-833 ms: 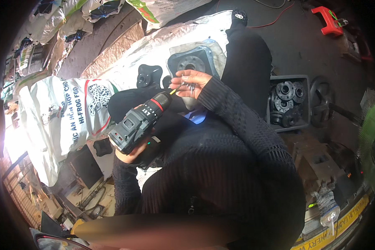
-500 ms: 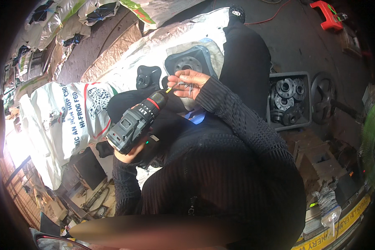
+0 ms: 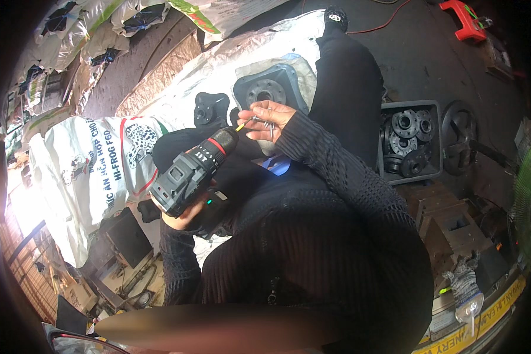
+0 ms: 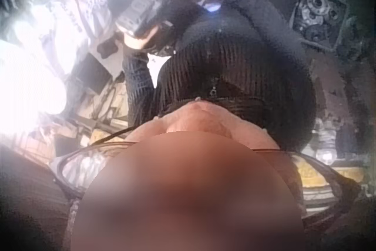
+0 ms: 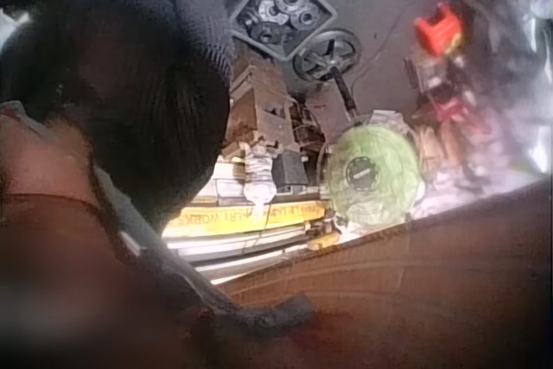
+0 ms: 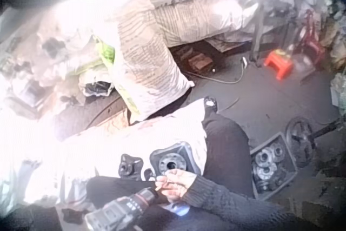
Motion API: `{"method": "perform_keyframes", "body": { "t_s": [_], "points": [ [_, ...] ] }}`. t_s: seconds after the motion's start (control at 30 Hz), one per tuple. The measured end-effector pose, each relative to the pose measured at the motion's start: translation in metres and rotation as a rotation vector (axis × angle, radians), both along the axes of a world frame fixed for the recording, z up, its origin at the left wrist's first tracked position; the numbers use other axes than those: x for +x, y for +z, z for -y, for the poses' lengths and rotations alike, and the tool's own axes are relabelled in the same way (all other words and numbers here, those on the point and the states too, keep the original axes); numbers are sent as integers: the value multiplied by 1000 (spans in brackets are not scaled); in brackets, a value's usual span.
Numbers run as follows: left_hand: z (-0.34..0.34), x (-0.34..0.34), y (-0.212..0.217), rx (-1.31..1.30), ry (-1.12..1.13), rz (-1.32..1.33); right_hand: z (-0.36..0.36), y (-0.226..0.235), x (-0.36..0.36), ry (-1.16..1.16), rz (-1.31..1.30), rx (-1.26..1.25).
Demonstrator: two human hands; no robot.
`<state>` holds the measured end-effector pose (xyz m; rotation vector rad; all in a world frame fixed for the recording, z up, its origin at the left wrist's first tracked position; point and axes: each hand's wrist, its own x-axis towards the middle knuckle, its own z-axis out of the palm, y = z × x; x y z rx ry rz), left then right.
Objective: The person sits on the floor and uses a cordless drill to fasten screws into a black mechanical housing. They repeatedly insert screws, tighten them, and reposition the housing while working in a cluttered workshop.
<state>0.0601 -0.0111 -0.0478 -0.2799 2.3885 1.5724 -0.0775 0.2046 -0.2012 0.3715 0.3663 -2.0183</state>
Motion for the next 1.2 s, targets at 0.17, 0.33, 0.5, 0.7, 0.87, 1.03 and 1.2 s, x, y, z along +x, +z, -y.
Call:
{"method": "perform_keyframes", "body": {
  "t_s": [0.17,0.33,0.5,0.7,0.87,1.03,1.2],
  "points": [
    [-1,-4,2,-151,-118,-56,1,-8,1,-34,-5,20],
    [0,3,10,158,61,60,-1,-17,2,-108,2,49],
    [3,8,15,228,115,132,-6,-12,9,66,5,-11],
    [1,9,15,83,67,157,-1,1,20,57,-9,76],
    [1,11,12,263,127,163,-2,1,19,30,12,114],
    [5,10,10,51,36,150,-4,-3,18,45,11,111],
    [-2,-6,7,-295,-157,33,-8,-7,18,57,-8,191]
  ]
}}
